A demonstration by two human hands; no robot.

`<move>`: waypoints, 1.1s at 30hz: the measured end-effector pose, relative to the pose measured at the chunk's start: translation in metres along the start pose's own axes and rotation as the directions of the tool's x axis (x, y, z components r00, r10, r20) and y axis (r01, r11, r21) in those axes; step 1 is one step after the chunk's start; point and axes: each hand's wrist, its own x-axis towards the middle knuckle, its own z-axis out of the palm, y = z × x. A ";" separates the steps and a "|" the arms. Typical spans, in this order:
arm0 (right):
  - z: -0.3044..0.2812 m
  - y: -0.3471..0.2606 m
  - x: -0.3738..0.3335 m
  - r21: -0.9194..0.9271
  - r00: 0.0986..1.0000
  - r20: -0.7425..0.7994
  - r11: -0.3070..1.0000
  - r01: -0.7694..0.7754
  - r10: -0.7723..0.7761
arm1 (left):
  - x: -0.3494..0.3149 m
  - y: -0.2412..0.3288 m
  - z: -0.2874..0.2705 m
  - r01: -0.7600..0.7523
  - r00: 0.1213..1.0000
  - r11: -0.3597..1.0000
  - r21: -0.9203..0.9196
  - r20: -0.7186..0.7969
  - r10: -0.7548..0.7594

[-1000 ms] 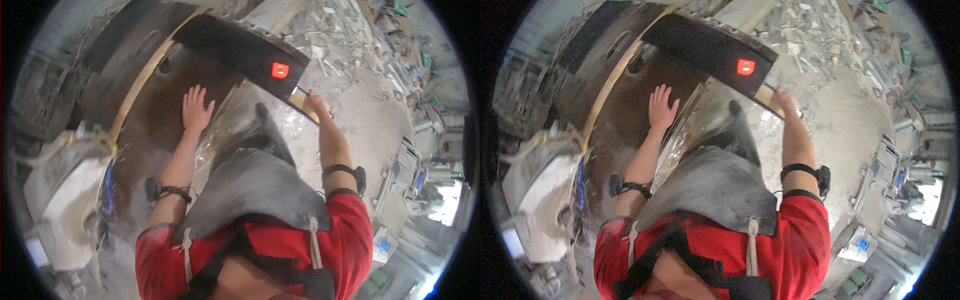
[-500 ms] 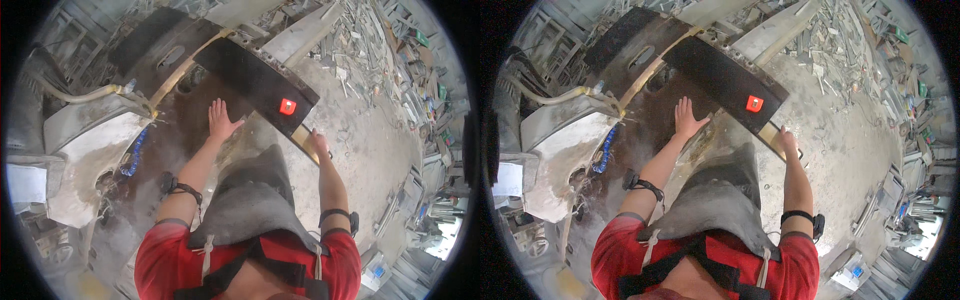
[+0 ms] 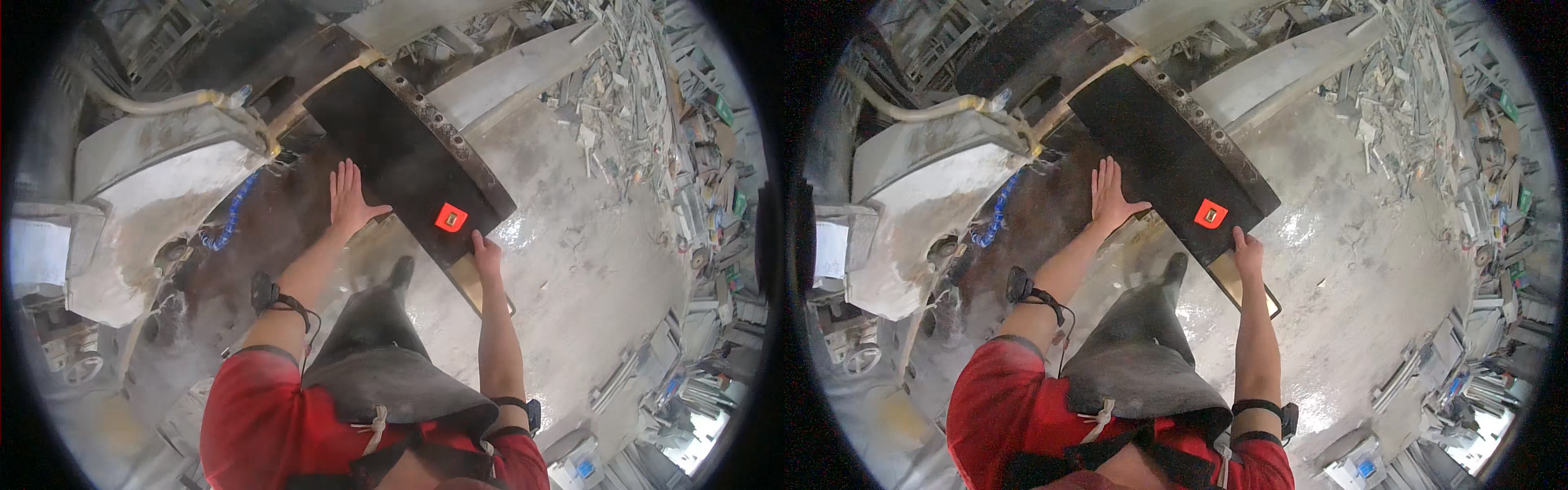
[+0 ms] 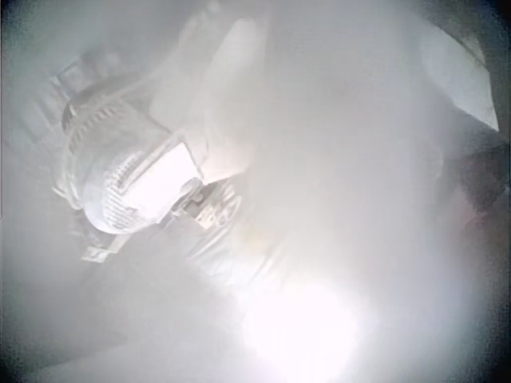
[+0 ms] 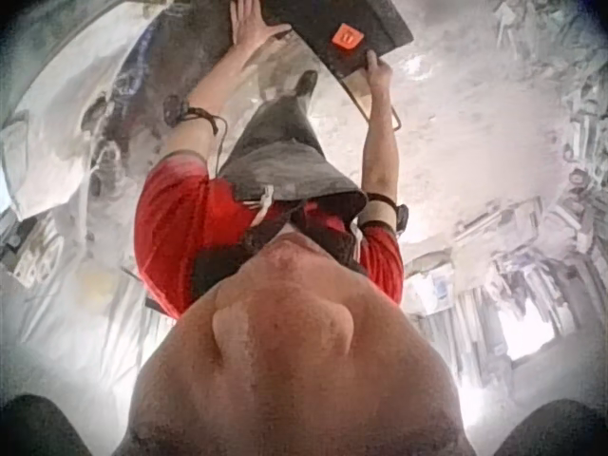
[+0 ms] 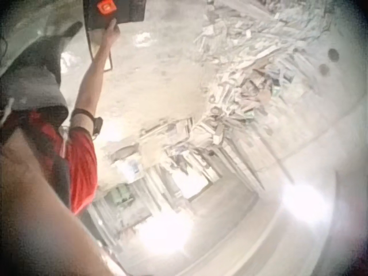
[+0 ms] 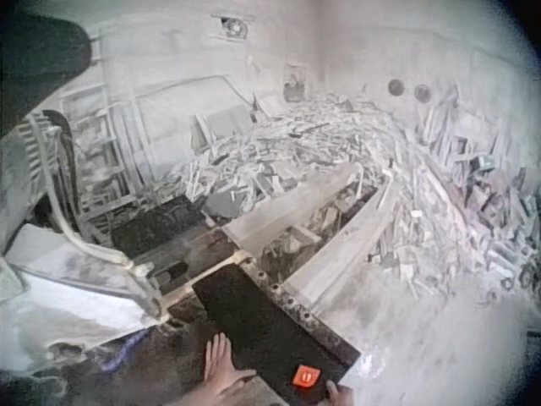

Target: Measuring and cutting stone slabs using a large bridge saw machine and then assembling stone pieces.

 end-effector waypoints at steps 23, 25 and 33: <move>0.064 -0.007 -0.175 -0.192 0.966 0.193 0.972 -0.136 0.173 | -0.125 -0.101 -0.040 0.037 0.997 0.994 0.103 0.062 -0.043; 0.077 -0.010 -0.188 -0.208 0.959 0.192 0.964 -0.166 0.207 | -0.139 -0.118 -0.041 0.027 0.998 0.995 0.099 0.052 -0.032; 0.099 -0.003 -0.218 -0.123 0.945 0.240 0.972 -0.199 0.224 | -0.167 -0.142 -0.044 0.022 1.000 0.995 0.094 -0.011 -0.021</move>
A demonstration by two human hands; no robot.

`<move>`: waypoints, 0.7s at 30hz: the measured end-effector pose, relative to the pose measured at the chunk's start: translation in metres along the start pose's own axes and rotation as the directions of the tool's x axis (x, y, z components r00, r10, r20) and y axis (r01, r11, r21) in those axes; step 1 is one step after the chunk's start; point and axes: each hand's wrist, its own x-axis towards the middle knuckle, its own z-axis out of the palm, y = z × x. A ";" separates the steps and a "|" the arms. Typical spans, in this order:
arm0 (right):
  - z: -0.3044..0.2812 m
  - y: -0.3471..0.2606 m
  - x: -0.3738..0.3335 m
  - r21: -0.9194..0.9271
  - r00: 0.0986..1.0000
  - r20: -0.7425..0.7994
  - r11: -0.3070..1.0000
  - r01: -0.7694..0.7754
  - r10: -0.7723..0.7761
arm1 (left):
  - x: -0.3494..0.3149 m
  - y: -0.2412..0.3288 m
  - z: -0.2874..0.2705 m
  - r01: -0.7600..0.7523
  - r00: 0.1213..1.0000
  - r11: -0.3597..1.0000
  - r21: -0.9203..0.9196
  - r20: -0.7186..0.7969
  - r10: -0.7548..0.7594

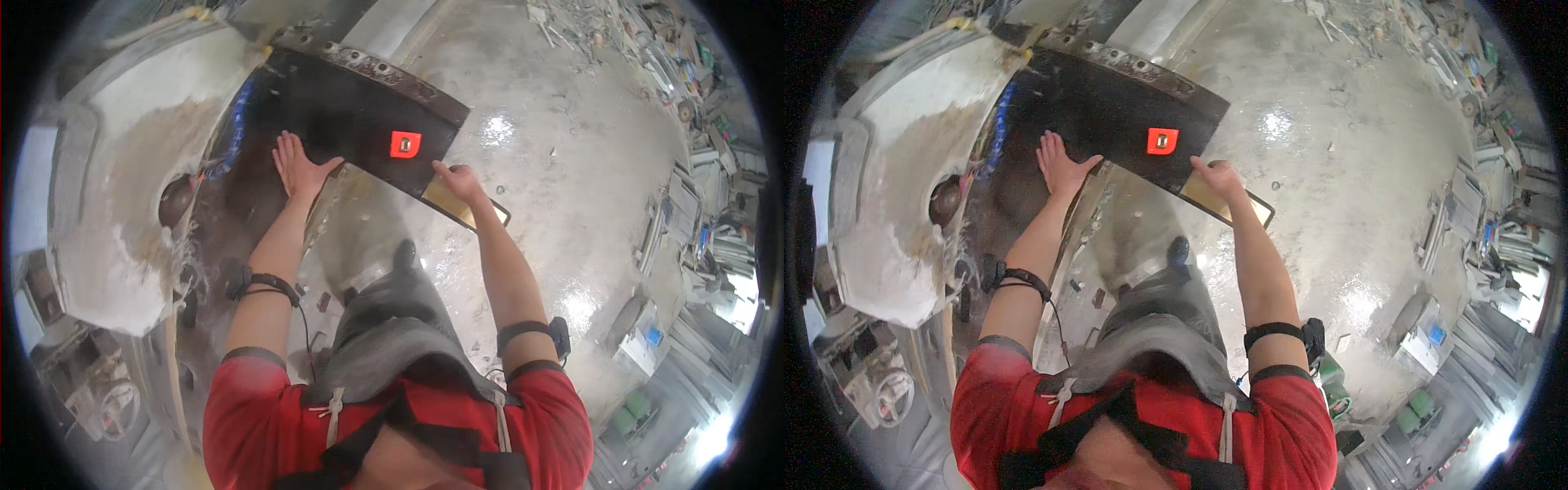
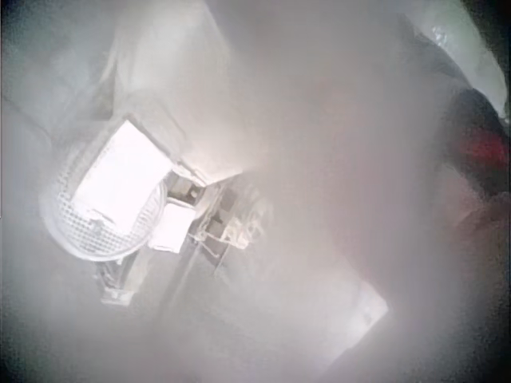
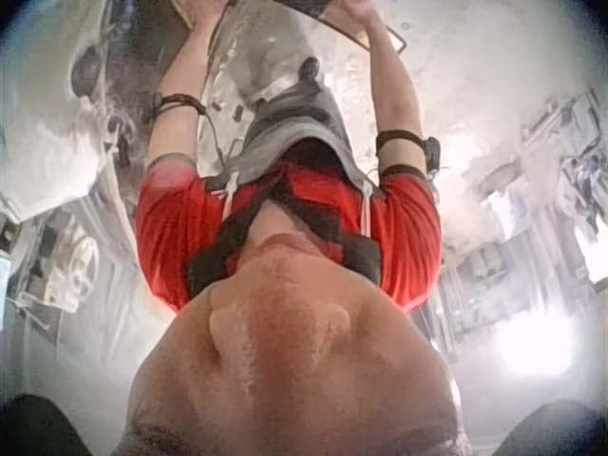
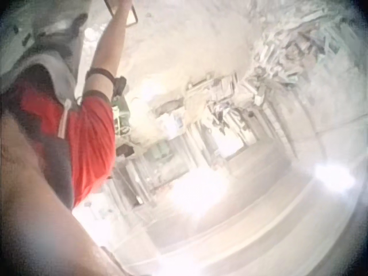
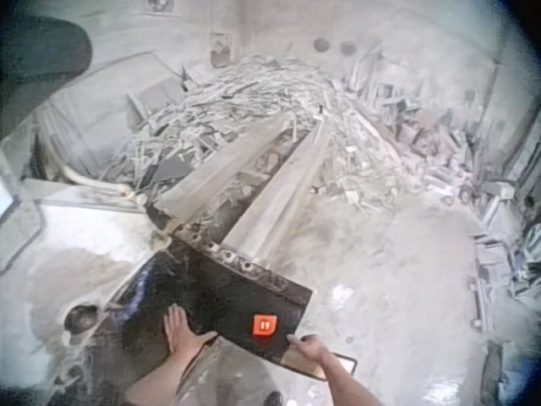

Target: Measuring and cutting stone slabs using a large bridge saw machine and then assembling stone pieces.

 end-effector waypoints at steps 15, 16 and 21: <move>0.047 0.012 -0.036 -0.056 0.999 -0.047 0.998 0.017 -0.019 | -0.044 -0.046 -0.007 -0.020 1.000 1.000 -0.024 0.018 0.021; 0.050 0.014 -0.037 -0.056 0.999 -0.047 0.998 0.020 -0.022 | -0.048 -0.049 -0.008 -0.021 1.000 1.000 -0.024 0.019 0.021; 0.061 0.022 -0.048 -0.104 0.999 -0.046 0.994 -0.027 0.022 | -0.064 -0.057 -0.015 -0.012 0.999 1.000 -0.023 0.037 0.013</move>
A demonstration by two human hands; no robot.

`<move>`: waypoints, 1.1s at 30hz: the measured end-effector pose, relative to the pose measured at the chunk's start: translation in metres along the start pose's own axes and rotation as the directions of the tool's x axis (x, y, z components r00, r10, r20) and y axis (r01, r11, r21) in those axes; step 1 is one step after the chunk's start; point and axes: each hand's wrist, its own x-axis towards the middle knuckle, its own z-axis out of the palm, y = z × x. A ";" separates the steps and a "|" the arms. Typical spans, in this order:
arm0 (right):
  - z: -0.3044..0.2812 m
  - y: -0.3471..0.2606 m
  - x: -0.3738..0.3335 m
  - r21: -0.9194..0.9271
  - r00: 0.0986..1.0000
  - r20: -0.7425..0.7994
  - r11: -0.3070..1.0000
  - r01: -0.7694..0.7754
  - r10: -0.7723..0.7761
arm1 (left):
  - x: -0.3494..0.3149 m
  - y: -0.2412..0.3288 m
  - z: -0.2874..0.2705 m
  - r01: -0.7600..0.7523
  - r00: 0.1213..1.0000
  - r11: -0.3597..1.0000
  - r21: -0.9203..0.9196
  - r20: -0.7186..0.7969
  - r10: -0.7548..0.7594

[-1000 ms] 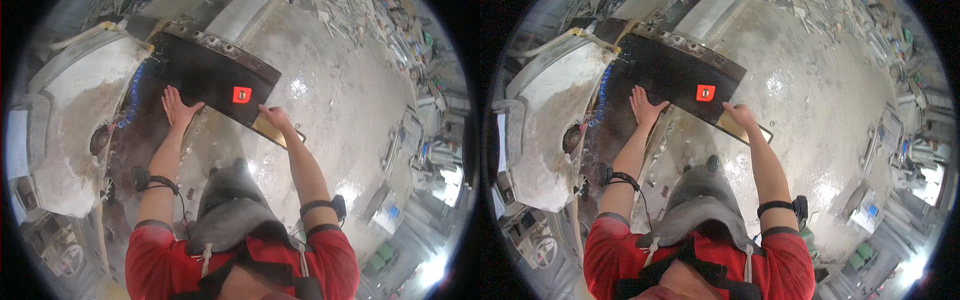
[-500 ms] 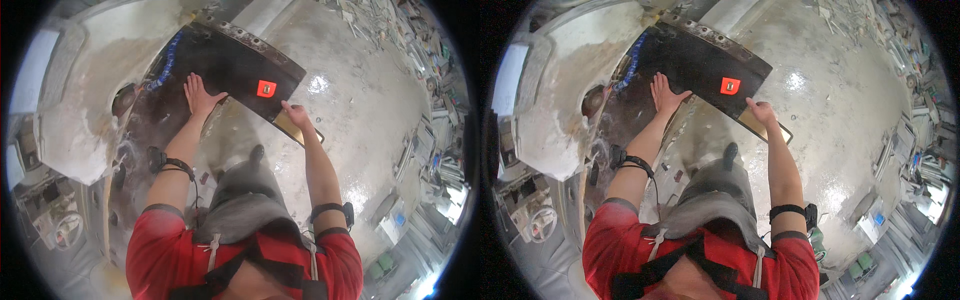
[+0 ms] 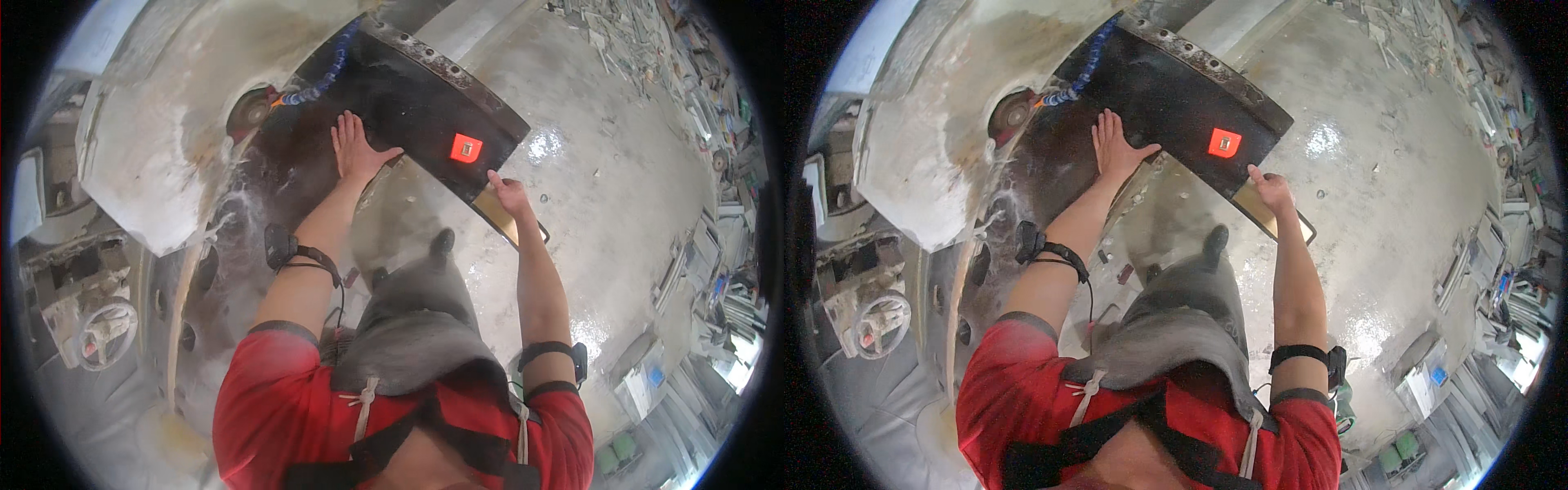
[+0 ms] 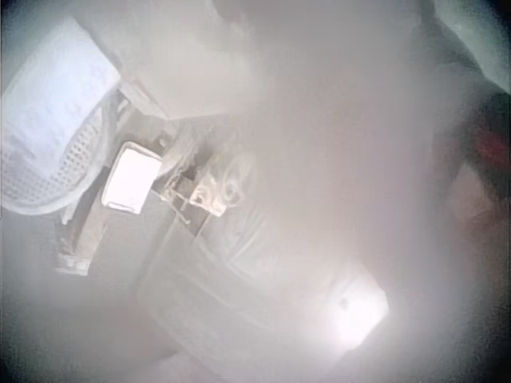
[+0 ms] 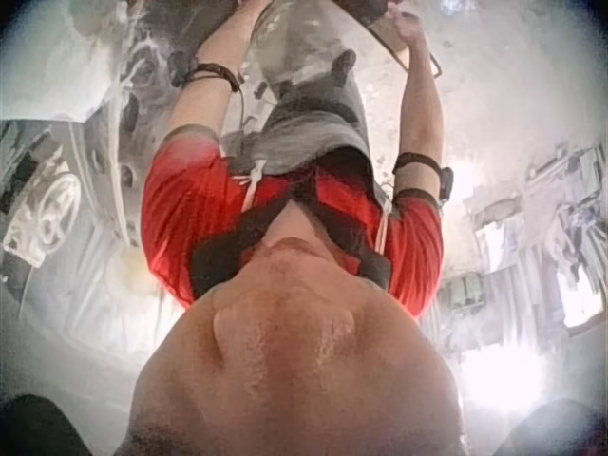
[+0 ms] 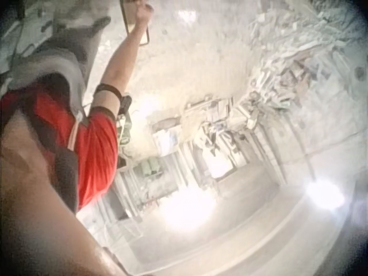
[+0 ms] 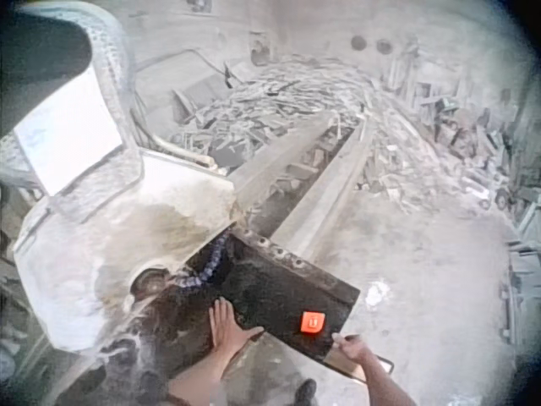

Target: Measuring and cutting stone slabs using a large bridge saw machine and then assembling stone pieces.

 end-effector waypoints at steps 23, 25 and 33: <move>0.061 0.000 -0.063 0.017 0.999 -0.019 0.999 0.050 -0.050 | -0.063 -0.057 -0.011 -0.006 1.000 1.000 -0.017 -0.010 0.006; 0.066 0.009 -0.061 0.016 0.999 -0.019 0.999 0.041 -0.041 | -0.066 -0.058 -0.012 -0.013 1.000 1.000 -0.016 -0.005 0.013; 0.084 0.001 -0.081 0.020 0.998 -0.021 0.998 0.062 -0.062 | -0.082 -0.080 -0.008 -0.010 1.000 0.999 0.050 0.020 0.009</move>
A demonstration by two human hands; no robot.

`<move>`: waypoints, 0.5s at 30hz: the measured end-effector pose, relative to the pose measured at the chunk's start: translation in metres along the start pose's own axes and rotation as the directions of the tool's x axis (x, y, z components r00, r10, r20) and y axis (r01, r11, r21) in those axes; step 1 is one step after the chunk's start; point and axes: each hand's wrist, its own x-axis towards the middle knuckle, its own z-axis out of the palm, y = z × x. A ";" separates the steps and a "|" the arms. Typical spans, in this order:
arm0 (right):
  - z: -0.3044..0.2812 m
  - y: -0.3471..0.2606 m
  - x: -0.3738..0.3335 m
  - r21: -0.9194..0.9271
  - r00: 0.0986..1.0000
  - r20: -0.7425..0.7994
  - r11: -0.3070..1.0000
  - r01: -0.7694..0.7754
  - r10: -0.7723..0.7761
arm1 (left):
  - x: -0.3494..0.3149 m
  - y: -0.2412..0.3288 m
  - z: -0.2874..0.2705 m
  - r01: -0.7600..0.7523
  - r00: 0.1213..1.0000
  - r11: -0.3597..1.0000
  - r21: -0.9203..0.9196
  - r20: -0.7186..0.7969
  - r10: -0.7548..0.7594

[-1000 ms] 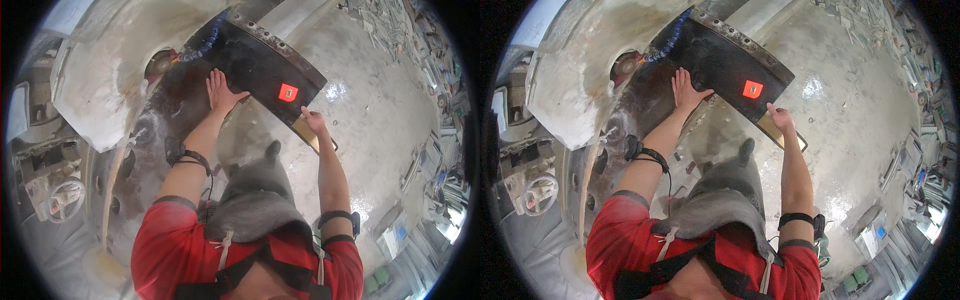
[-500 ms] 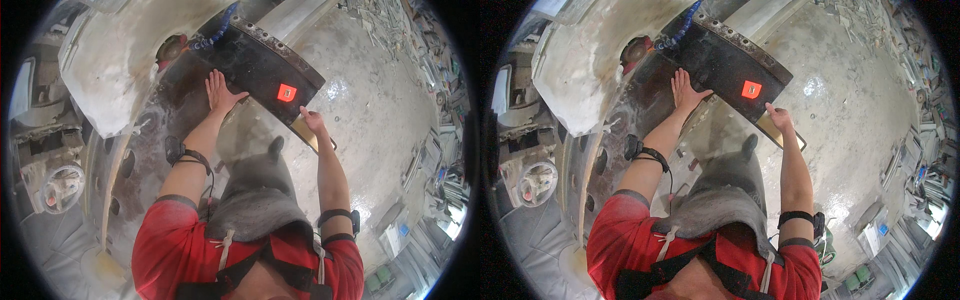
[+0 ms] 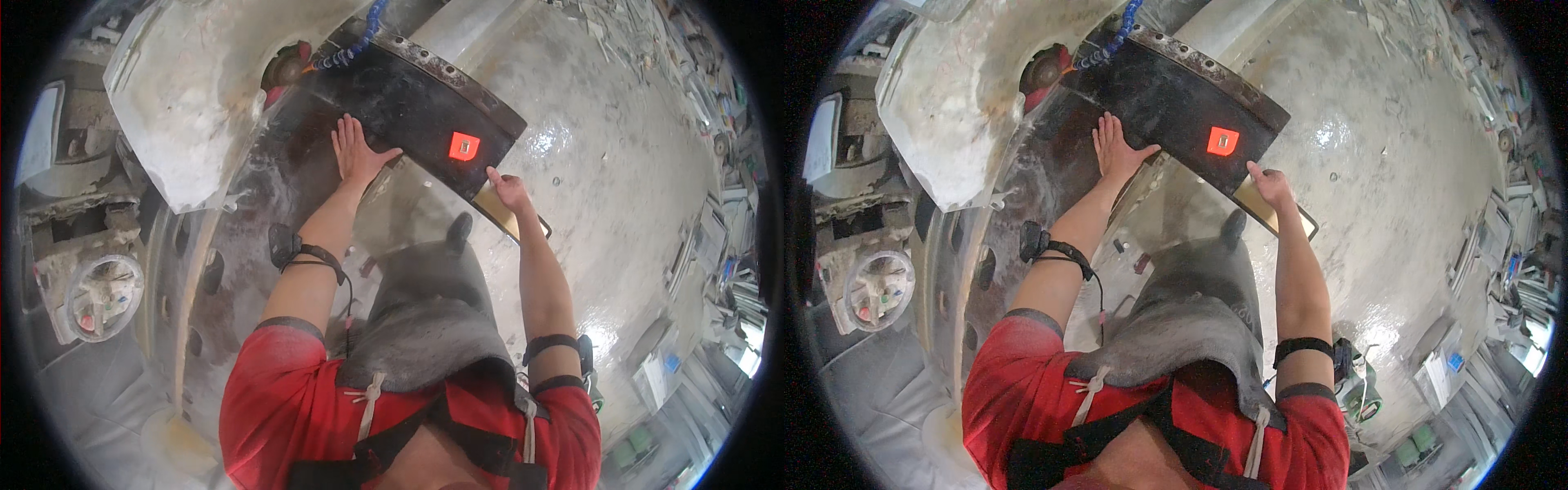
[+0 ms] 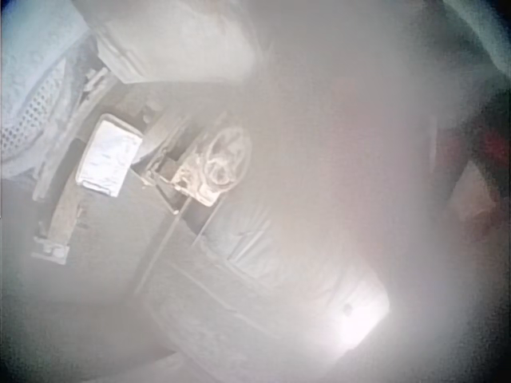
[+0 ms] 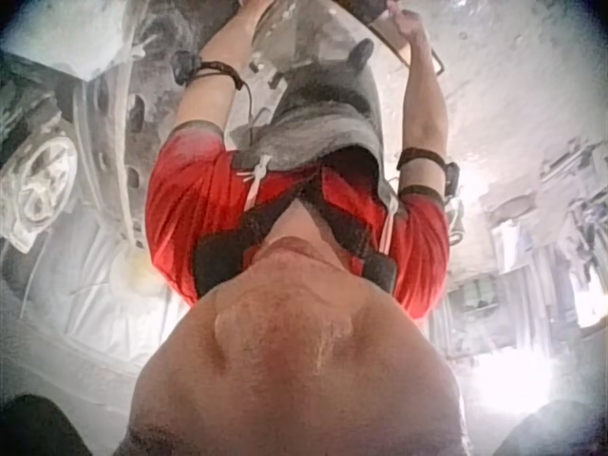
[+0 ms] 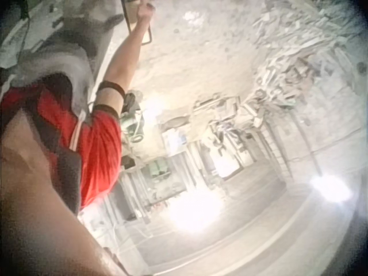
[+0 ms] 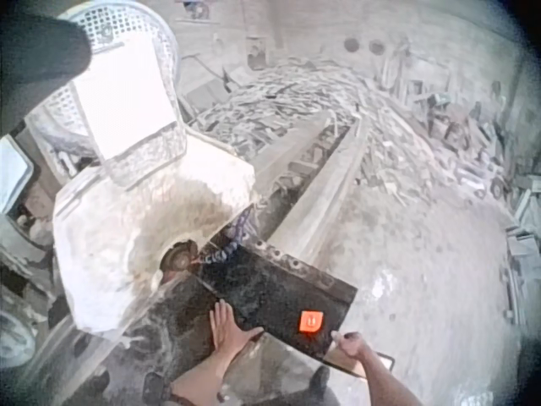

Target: Measuring and cutting stone slabs using a large bridge saw machine and then assembling stone pieces.

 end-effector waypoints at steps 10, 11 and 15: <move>0.020 -0.001 -0.018 0.041 0.999 0.012 0.999 -0.033 0.033 | -0.018 -0.017 0.000 -0.003 1.000 1.000 -0.007 -0.027 0.002; 0.023 0.001 -0.018 0.045 1.000 -0.003 0.999 -0.026 0.026 | -0.019 -0.017 -0.001 0.006 1.000 1.000 0.002 -0.012 -0.006; 0.029 0.004 -0.020 0.003 1.000 -0.019 1.000 -0.012 0.012 | -0.025 -0.022 -0.002 -0.003 0.999 1.000 -0.009 -0.036 0.003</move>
